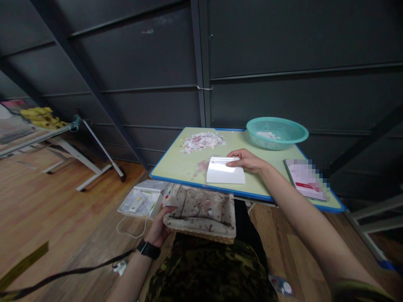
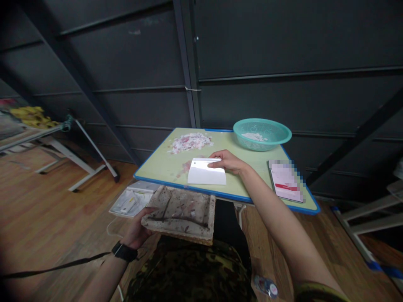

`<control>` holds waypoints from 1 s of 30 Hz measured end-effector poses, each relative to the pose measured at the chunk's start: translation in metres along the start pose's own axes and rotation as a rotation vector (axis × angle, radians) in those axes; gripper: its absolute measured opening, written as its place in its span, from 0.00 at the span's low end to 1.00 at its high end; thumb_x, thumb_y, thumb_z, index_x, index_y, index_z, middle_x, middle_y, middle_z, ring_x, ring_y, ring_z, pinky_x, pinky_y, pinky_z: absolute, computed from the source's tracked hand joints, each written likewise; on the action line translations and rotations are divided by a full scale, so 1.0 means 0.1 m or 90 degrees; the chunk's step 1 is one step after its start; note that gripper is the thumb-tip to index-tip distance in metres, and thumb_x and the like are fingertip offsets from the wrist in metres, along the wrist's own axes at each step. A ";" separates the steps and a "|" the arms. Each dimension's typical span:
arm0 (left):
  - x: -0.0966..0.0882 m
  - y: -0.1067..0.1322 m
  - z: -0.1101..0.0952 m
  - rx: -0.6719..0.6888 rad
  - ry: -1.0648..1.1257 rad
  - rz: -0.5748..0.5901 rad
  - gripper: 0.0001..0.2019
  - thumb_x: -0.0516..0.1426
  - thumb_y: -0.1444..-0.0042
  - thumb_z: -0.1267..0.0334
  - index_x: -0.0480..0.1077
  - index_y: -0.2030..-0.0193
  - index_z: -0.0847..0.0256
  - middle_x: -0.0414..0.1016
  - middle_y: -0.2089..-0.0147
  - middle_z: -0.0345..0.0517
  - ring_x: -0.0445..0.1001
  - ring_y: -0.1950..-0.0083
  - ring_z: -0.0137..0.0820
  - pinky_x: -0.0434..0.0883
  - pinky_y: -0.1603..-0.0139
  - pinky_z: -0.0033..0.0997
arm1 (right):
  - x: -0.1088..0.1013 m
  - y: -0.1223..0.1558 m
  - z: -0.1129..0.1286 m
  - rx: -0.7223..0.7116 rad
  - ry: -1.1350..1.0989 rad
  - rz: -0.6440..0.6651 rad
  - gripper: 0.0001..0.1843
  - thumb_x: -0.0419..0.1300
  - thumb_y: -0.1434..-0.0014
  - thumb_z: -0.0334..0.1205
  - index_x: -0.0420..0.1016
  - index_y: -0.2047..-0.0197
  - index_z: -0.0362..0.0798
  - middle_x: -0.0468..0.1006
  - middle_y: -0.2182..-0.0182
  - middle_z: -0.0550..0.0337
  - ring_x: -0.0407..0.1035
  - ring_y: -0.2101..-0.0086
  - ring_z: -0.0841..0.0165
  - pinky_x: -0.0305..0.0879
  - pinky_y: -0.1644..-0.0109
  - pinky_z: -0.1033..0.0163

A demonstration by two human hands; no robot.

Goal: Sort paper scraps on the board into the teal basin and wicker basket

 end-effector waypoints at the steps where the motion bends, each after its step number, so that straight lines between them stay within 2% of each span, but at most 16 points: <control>1: 0.00 0.00 0.00 0.002 -0.001 0.000 0.03 0.57 0.53 0.69 0.71 0.70 0.64 0.77 0.77 0.42 0.74 0.78 0.30 0.72 0.76 0.29 | -0.01 -0.01 -0.01 -0.002 -0.005 -0.019 0.22 0.70 0.63 0.43 0.76 0.64 0.41 0.76 0.73 0.59 0.67 0.75 0.73 0.60 0.73 0.68; 3: -0.01 0.00 0.00 0.006 0.002 0.001 0.02 0.57 0.52 0.69 0.71 0.70 0.64 0.77 0.76 0.42 0.74 0.78 0.30 0.72 0.76 0.28 | -0.01 -0.02 -0.03 -0.005 0.010 -0.033 0.22 0.70 0.62 0.44 0.76 0.63 0.41 0.76 0.73 0.60 0.66 0.76 0.74 0.58 0.74 0.69; 8: -0.04 -0.02 0.00 0.002 0.010 0.004 0.03 0.57 0.52 0.69 0.71 0.69 0.64 0.77 0.77 0.42 0.74 0.79 0.29 0.71 0.77 0.27 | 0.12 -0.02 -0.03 -0.015 0.047 0.026 0.23 0.69 0.60 0.44 0.77 0.61 0.41 0.78 0.69 0.57 0.67 0.73 0.73 0.61 0.71 0.68; 14: -0.13 -0.05 -0.06 0.002 0.018 0.006 0.05 0.57 0.52 0.68 0.72 0.67 0.64 0.78 0.77 0.42 0.75 0.79 0.31 0.73 0.75 0.30 | 0.11 -0.13 -0.04 -0.073 0.081 -0.136 0.25 0.67 0.57 0.48 0.77 0.59 0.40 0.79 0.65 0.53 0.68 0.71 0.70 0.62 0.69 0.65; 18: -0.21 -0.07 -0.14 0.007 0.026 -0.019 0.04 0.56 0.51 0.69 0.71 0.69 0.65 0.78 0.76 0.44 0.75 0.78 0.31 0.73 0.75 0.30 | 0.16 -0.17 0.00 -0.108 0.169 -0.183 0.24 0.65 0.55 0.49 0.78 0.58 0.40 0.79 0.63 0.52 0.70 0.69 0.66 0.64 0.67 0.63; 23: -0.26 -0.06 -0.23 0.010 0.030 -0.033 0.04 0.55 0.51 0.69 0.71 0.70 0.65 0.77 0.77 0.44 0.75 0.79 0.31 0.73 0.76 0.30 | 0.27 -0.20 0.13 -0.126 0.223 -0.135 0.24 0.63 0.53 0.51 0.79 0.59 0.41 0.79 0.65 0.53 0.69 0.70 0.65 0.63 0.69 0.62; 26: -0.28 -0.07 -0.24 0.005 0.031 -0.040 0.03 0.56 0.51 0.69 0.71 0.71 0.65 0.76 0.79 0.42 0.74 0.79 0.30 0.73 0.76 0.29 | 0.30 -0.30 0.21 -0.170 0.220 -0.148 0.23 0.63 0.54 0.50 0.79 0.59 0.41 0.79 0.64 0.52 0.69 0.69 0.66 0.64 0.67 0.62; 30: -0.31 -0.12 -0.20 -0.006 0.029 -0.023 0.04 0.57 0.52 0.68 0.71 0.71 0.66 0.76 0.79 0.43 0.74 0.79 0.31 0.73 0.76 0.30 | 0.37 -0.45 0.15 -0.154 0.200 -0.126 0.23 0.64 0.54 0.49 0.79 0.60 0.41 0.79 0.66 0.53 0.68 0.72 0.68 0.62 0.71 0.64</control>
Point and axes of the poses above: each hand's wrist, its own y-axis away from the middle knuckle, its own x-axis out of the palm, z = x × y, the point moved 5 cm from there along -y, towards the middle knuckle
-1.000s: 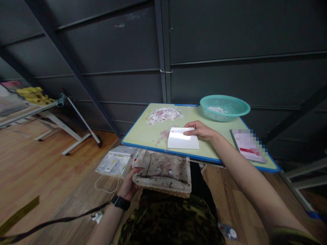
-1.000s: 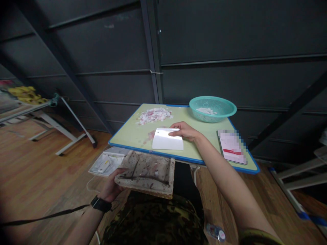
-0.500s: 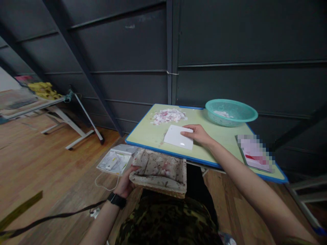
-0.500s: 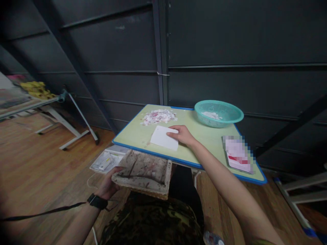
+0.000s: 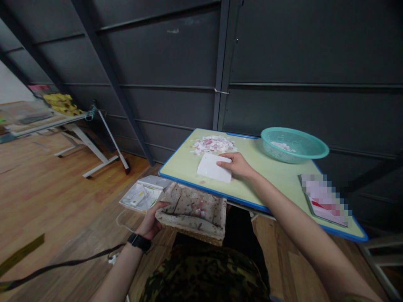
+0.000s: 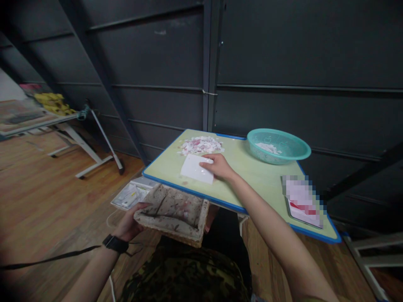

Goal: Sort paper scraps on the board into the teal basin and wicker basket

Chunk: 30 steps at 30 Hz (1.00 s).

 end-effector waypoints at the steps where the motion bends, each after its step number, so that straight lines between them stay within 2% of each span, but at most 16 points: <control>1: 0.00 -0.01 0.01 -0.003 -0.002 0.003 0.04 0.57 0.52 0.68 0.71 0.71 0.66 0.76 0.79 0.44 0.74 0.79 0.32 0.73 0.77 0.30 | 0.03 0.00 -0.02 0.014 -0.012 0.020 0.23 0.64 0.55 0.49 0.79 0.60 0.41 0.79 0.66 0.54 0.67 0.73 0.69 0.61 0.72 0.65; 5: 0.01 0.00 0.07 -0.013 0.011 -0.002 0.03 0.56 0.52 0.68 0.71 0.70 0.65 0.78 0.78 0.44 0.75 0.79 0.32 0.74 0.76 0.32 | 0.05 0.08 -0.09 0.066 -0.099 0.082 0.24 0.67 0.58 0.49 0.79 0.60 0.42 0.78 0.66 0.55 0.67 0.73 0.70 0.61 0.71 0.65; 10: 0.10 0.04 0.12 -0.031 0.018 0.006 0.05 0.55 0.51 0.69 0.73 0.68 0.65 0.78 0.78 0.45 0.75 0.79 0.33 0.74 0.76 0.32 | -0.08 0.11 -0.12 0.072 -0.126 -0.019 0.25 0.68 0.59 0.48 0.78 0.60 0.41 0.79 0.65 0.54 0.68 0.71 0.69 0.62 0.68 0.65; 14: 0.14 0.07 0.09 -0.015 0.008 0.001 0.06 0.56 0.52 0.70 0.73 0.67 0.65 0.76 0.81 0.42 0.74 0.81 0.31 0.72 0.78 0.28 | 0.04 0.14 -0.06 0.053 -0.085 0.062 0.23 0.67 0.57 0.48 0.79 0.61 0.42 0.79 0.65 0.55 0.68 0.71 0.70 0.61 0.68 0.65; 17: 0.17 0.10 0.07 -0.003 0.014 0.009 0.05 0.56 0.52 0.71 0.73 0.69 0.64 0.74 0.83 0.40 0.72 0.83 0.29 0.71 0.79 0.27 | 0.11 0.17 -0.01 0.062 -0.113 0.108 0.23 0.67 0.59 0.48 0.79 0.61 0.42 0.78 0.66 0.55 0.67 0.72 0.70 0.60 0.69 0.65; 19: 0.17 0.12 0.06 0.003 0.018 0.008 0.05 0.56 0.52 0.71 0.73 0.72 0.64 0.74 0.84 0.40 0.71 0.84 0.28 0.71 0.80 0.26 | 0.04 0.17 0.00 0.074 -0.160 0.066 0.24 0.68 0.60 0.48 0.78 0.61 0.41 0.78 0.67 0.55 0.67 0.73 0.70 0.60 0.70 0.65; 22: 0.17 0.12 0.06 0.001 0.013 0.001 0.05 0.55 0.51 0.71 0.73 0.73 0.65 0.75 0.82 0.42 0.72 0.82 0.29 0.71 0.80 0.27 | -0.18 0.14 -0.05 0.075 -0.199 -0.084 0.26 0.69 0.63 0.47 0.77 0.61 0.40 0.78 0.68 0.55 0.66 0.73 0.70 0.59 0.71 0.65; 24: 0.17 0.12 0.08 -0.005 0.005 0.002 0.05 0.55 0.50 0.71 0.73 0.72 0.65 0.75 0.82 0.42 0.73 0.82 0.29 0.71 0.80 0.27 | -0.30 0.13 -0.10 0.083 -0.186 -0.148 0.27 0.68 0.63 0.47 0.77 0.61 0.40 0.77 0.70 0.55 0.66 0.74 0.70 0.58 0.72 0.65; 27: 0.16 0.11 0.09 -0.007 0.001 -0.002 0.05 0.55 0.50 0.71 0.73 0.71 0.65 0.76 0.81 0.43 0.73 0.81 0.30 0.71 0.80 0.27 | -0.36 0.12 -0.16 0.097 -0.141 -0.166 0.26 0.67 0.63 0.48 0.77 0.62 0.38 0.77 0.71 0.53 0.66 0.75 0.69 0.58 0.73 0.65; 30: 0.15 0.10 0.09 -0.003 0.006 -0.010 0.05 0.54 0.50 0.71 0.72 0.71 0.65 0.77 0.79 0.43 0.74 0.80 0.30 0.72 0.79 0.29 | -0.33 0.11 -0.15 0.076 -0.087 -0.133 0.23 0.66 0.62 0.47 0.78 0.65 0.38 0.77 0.71 0.53 0.65 0.74 0.69 0.58 0.73 0.64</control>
Point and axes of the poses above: each hand's wrist, its own y-axis away from the middle knuckle, its own x-axis out of the palm, z = x × y, the point moved 5 cm from there along -y, towards the middle knuckle
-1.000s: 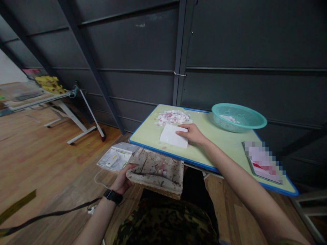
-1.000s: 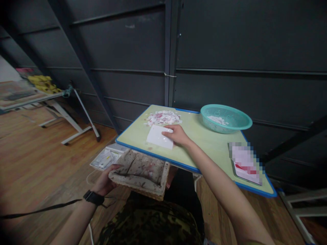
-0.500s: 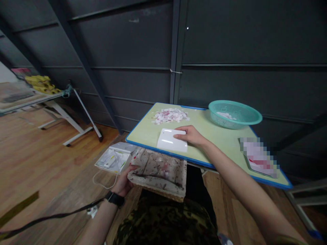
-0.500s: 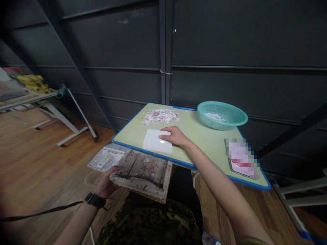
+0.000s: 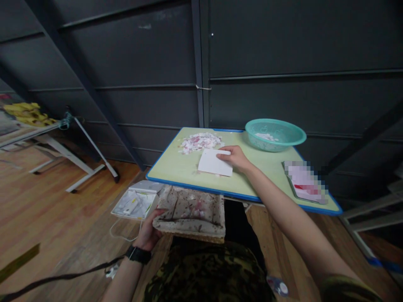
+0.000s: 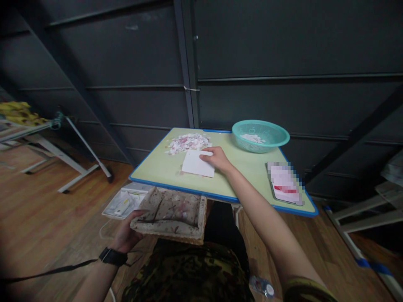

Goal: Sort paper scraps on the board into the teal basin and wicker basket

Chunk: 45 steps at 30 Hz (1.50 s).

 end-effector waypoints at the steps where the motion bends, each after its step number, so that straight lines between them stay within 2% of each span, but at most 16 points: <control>1: -0.01 -0.01 0.01 -0.002 0.000 0.001 0.05 0.54 0.50 0.71 0.72 0.71 0.65 0.77 0.79 0.43 0.74 0.80 0.30 0.72 0.78 0.29 | 0.03 0.00 0.01 -0.010 0.014 0.019 0.22 0.66 0.61 0.47 0.78 0.65 0.38 0.77 0.71 0.54 0.65 0.74 0.69 0.58 0.72 0.65; 7: -0.03 -0.02 0.03 -0.010 -0.004 0.006 0.06 0.54 0.50 0.71 0.72 0.74 0.65 0.76 0.81 0.43 0.74 0.80 0.31 0.72 0.79 0.29 | 0.11 0.02 0.04 -0.049 0.036 0.056 0.24 0.65 0.58 0.49 0.78 0.62 0.39 0.78 0.67 0.54 0.66 0.72 0.69 0.59 0.71 0.65; 12: -0.02 -0.02 0.02 -0.003 -0.019 0.000 0.05 0.55 0.50 0.72 0.72 0.73 0.65 0.77 0.79 0.43 0.74 0.80 0.30 0.72 0.78 0.29 | 0.18 0.03 0.01 -0.003 0.020 0.109 0.24 0.65 0.60 0.47 0.78 0.62 0.38 0.77 0.71 0.56 0.64 0.75 0.71 0.57 0.74 0.66; 17: 0.00 -0.01 0.02 -0.007 -0.024 0.014 0.04 0.56 0.52 0.71 0.73 0.70 0.65 0.79 0.76 0.45 0.75 0.77 0.32 0.73 0.76 0.30 | 0.10 0.01 0.00 -0.019 0.008 0.052 0.24 0.65 0.60 0.47 0.79 0.63 0.38 0.77 0.70 0.55 0.65 0.74 0.70 0.57 0.73 0.66; 22: -0.02 -0.02 0.01 -0.003 -0.018 0.009 0.05 0.55 0.50 0.71 0.72 0.71 0.65 0.78 0.77 0.44 0.75 0.78 0.31 0.73 0.76 0.30 | 0.12 0.02 0.01 -0.024 0.008 0.084 0.24 0.66 0.60 0.48 0.79 0.62 0.39 0.78 0.69 0.54 0.66 0.73 0.69 0.58 0.73 0.66; 26: -0.03 -0.02 0.00 0.001 -0.023 0.010 0.05 0.54 0.50 0.71 0.72 0.71 0.65 0.78 0.77 0.44 0.75 0.78 0.31 0.73 0.77 0.30 | 0.13 0.03 0.03 -0.040 -0.004 0.041 0.25 0.66 0.59 0.49 0.79 0.60 0.40 0.79 0.65 0.52 0.68 0.71 0.68 0.61 0.71 0.65; 31: -0.03 -0.02 0.00 0.000 -0.032 0.001 0.05 0.55 0.51 0.71 0.72 0.69 0.65 0.78 0.77 0.44 0.74 0.79 0.31 0.72 0.78 0.30 | 0.19 0.03 0.01 -0.028 -0.029 0.099 0.26 0.67 0.59 0.50 0.79 0.59 0.41 0.79 0.65 0.53 0.68 0.71 0.68 0.61 0.71 0.65; 35: -0.03 -0.04 0.01 0.003 -0.029 0.010 0.04 0.55 0.51 0.71 0.71 0.70 0.65 0.77 0.78 0.43 0.74 0.80 0.30 0.72 0.79 0.29 | 0.16 0.04 0.03 -0.029 -0.035 0.066 0.26 0.68 0.61 0.49 0.79 0.60 0.40 0.79 0.66 0.53 0.68 0.72 0.69 0.61 0.71 0.65; 39: -0.03 -0.05 0.01 0.008 -0.028 0.019 0.04 0.55 0.51 0.71 0.71 0.69 0.64 0.78 0.76 0.43 0.75 0.78 0.31 0.73 0.77 0.30 | 0.21 0.06 0.02 0.010 -0.056 0.132 0.27 0.68 0.62 0.48 0.79 0.60 0.40 0.79 0.67 0.54 0.67 0.73 0.70 0.60 0.72 0.65; 42: -0.03 -0.05 0.01 0.013 -0.029 0.027 0.04 0.56 0.51 0.71 0.72 0.70 0.64 0.77 0.77 0.42 0.74 0.79 0.30 0.71 0.79 0.28 | 0.18 0.06 0.03 0.002 -0.080 0.110 0.27 0.69 0.63 0.48 0.79 0.60 0.40 0.79 0.68 0.54 0.67 0.73 0.70 0.60 0.71 0.65; 45: -0.04 -0.04 0.01 0.018 -0.024 0.022 0.03 0.56 0.51 0.71 0.71 0.72 0.64 0.75 0.81 0.40 0.71 0.83 0.27 0.68 0.83 0.25 | 0.15 0.06 0.03 -0.002 -0.047 0.090 0.25 0.68 0.62 0.47 0.79 0.63 0.39 0.78 0.70 0.56 0.65 0.75 0.71 0.58 0.73 0.66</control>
Point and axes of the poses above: each hand's wrist, its own y-axis away from the middle knuckle, its own x-axis out of the palm, z = x × y, the point moved 5 cm from there along -y, towards the middle knuckle
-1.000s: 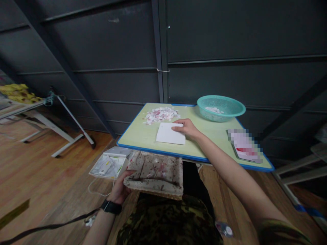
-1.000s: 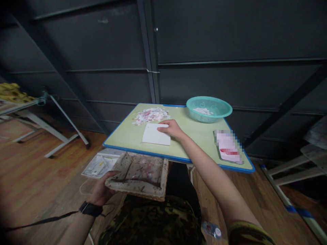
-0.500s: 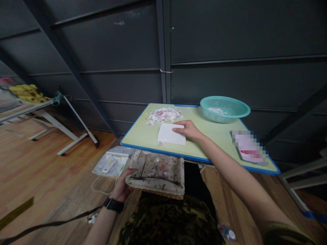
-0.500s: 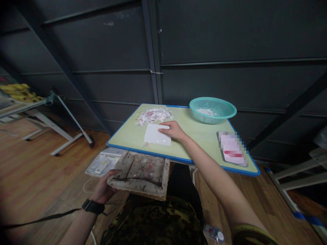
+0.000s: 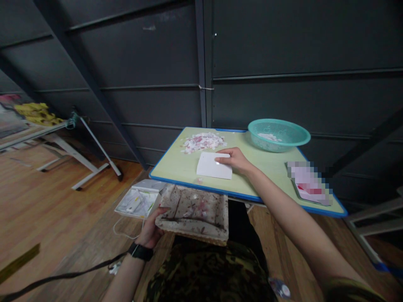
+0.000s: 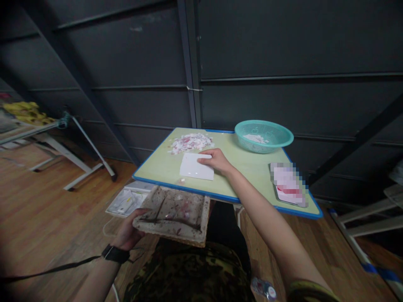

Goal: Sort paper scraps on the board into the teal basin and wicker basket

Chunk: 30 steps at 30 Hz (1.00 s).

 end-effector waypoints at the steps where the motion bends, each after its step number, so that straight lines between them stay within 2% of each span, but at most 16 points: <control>1: 0.00 0.00 0.00 0.001 0.003 -0.003 0.03 0.56 0.52 0.71 0.71 0.73 0.64 0.75 0.81 0.40 0.71 0.83 0.27 0.68 0.83 0.24 | 0.01 0.00 -0.01 0.010 0.008 0.016 0.24 0.68 0.63 0.47 0.79 0.63 0.40 0.78 0.71 0.56 0.65 0.75 0.72 0.57 0.74 0.67; 5: 0.04 0.05 -0.02 0.001 0.014 -0.015 0.04 0.56 0.53 0.72 0.72 0.72 0.64 0.75 0.81 0.40 0.71 0.83 0.28 0.69 0.82 0.26 | 0.07 0.03 -0.01 0.055 -0.017 0.077 0.25 0.69 0.64 0.46 0.79 0.62 0.40 0.78 0.71 0.57 0.65 0.75 0.72 0.58 0.74 0.67; 10: 0.10 0.10 -0.06 0.005 0.026 -0.026 0.07 0.55 0.52 0.73 0.74 0.69 0.64 0.74 0.83 0.39 0.72 0.82 0.29 0.70 0.80 0.26 | 0.03 0.05 0.05 0.045 -0.011 0.023 0.22 0.69 0.64 0.45 0.79 0.66 0.39 0.77 0.73 0.57 0.64 0.76 0.72 0.57 0.74 0.67; 14: 0.09 0.08 -0.04 -0.001 0.020 -0.023 0.06 0.55 0.51 0.73 0.73 0.70 0.65 0.77 0.80 0.42 0.73 0.81 0.29 0.71 0.80 0.26 | 0.11 0.08 0.03 0.078 -0.007 0.126 0.23 0.69 0.65 0.45 0.79 0.65 0.39 0.77 0.73 0.57 0.64 0.77 0.73 0.58 0.74 0.66; 16: 0.07 0.06 -0.04 0.001 0.017 -0.022 0.06 0.54 0.51 0.73 0.73 0.72 0.65 0.77 0.79 0.42 0.73 0.81 0.29 0.71 0.80 0.27 | 0.09 0.06 0.03 0.060 -0.018 0.098 0.24 0.69 0.65 0.46 0.78 0.64 0.39 0.78 0.71 0.55 0.66 0.76 0.72 0.59 0.73 0.66; 19: 0.05 0.04 -0.03 0.001 0.017 -0.011 0.06 0.54 0.50 0.72 0.72 0.74 0.65 0.75 0.81 0.42 0.72 0.82 0.29 0.71 0.80 0.27 | -0.03 0.02 0.04 -0.001 -0.007 -0.051 0.27 0.68 0.61 0.49 0.78 0.60 0.39 0.79 0.66 0.52 0.68 0.72 0.68 0.62 0.71 0.64; 21: 0.05 0.04 -0.03 -0.001 0.017 -0.007 0.06 0.54 0.50 0.72 0.71 0.75 0.65 0.75 0.82 0.41 0.72 0.82 0.28 0.71 0.80 0.26 | -0.06 0.00 0.04 -0.032 0.031 -0.104 0.27 0.66 0.58 0.49 0.77 0.57 0.39 0.79 0.62 0.50 0.70 0.69 0.66 0.64 0.68 0.63; 25: 0.02 0.02 -0.03 0.001 0.013 -0.018 0.07 0.54 0.49 0.71 0.69 0.77 0.64 0.72 0.84 0.38 0.69 0.85 0.25 0.68 0.84 0.24 | -0.02 -0.01 0.04 -0.085 0.136 -0.103 0.24 0.63 0.53 0.48 0.78 0.56 0.40 0.78 0.59 0.50 0.71 0.63 0.63 0.66 0.62 0.61; 30: 0.03 0.02 -0.04 0.010 0.020 -0.015 0.05 0.54 0.50 0.72 0.69 0.74 0.63 0.73 0.83 0.38 0.70 0.84 0.26 0.70 0.81 0.25 | 0.06 0.02 0.04 -0.087 0.164 -0.031 0.21 0.62 0.52 0.47 0.79 0.58 0.42 0.80 0.63 0.54 0.72 0.67 0.65 0.66 0.67 0.64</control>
Point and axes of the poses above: each hand's wrist, its own y-axis away from the middle knuckle, its own x-axis out of the palm, z = x × y, the point moved 5 cm from there along -y, towards the middle knuckle
